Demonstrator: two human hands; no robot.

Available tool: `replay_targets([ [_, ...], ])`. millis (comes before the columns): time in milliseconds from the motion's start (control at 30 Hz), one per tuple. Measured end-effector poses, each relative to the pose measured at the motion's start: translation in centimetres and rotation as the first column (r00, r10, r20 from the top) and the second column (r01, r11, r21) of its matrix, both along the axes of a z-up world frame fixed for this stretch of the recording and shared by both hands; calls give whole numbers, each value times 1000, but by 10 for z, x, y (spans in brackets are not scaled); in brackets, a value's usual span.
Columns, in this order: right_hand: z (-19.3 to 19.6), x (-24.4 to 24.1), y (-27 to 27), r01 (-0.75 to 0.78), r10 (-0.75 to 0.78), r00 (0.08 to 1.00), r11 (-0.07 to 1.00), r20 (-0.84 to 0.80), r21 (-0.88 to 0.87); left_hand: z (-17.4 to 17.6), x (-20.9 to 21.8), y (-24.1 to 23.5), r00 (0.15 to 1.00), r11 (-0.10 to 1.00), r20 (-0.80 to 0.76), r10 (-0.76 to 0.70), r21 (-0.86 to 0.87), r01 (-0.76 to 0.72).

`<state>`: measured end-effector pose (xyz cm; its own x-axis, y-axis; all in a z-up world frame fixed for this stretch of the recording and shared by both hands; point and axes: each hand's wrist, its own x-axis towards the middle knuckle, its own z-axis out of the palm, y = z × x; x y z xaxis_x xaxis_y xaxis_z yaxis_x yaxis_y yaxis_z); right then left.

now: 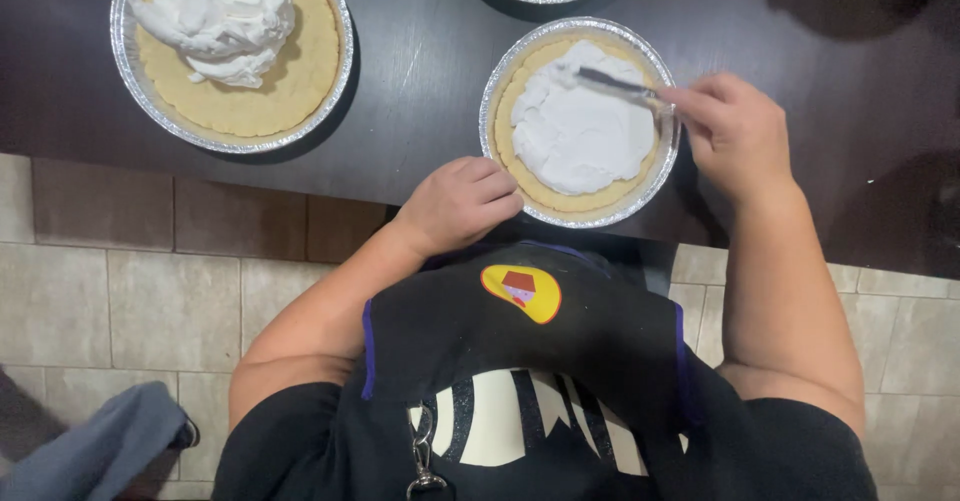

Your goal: Spreading whipped cream onto pie crusts using a spatula

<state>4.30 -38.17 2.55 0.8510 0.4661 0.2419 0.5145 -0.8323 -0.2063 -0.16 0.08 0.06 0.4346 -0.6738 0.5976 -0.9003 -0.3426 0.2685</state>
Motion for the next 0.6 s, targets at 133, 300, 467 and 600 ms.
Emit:
replay_targets([
  [133,5,3,-22,-115,106,990,990,98,82,-3,3,1,1000,1000,-7,-13,6,13],
  [300,4,7,-39,43,-34,993,996,112,-73,-1,4,-1,999,999,-7,-36,0,36],
  [467,6,21,-29,27,-5,986,991,166,-131,-3,1,0,1000,1000,-2,-17,-3,17],
  [600,13,30,-18,16,12,985,987,175,-159,-1,2,1,1000,1000,9,-18,-14,18],
])
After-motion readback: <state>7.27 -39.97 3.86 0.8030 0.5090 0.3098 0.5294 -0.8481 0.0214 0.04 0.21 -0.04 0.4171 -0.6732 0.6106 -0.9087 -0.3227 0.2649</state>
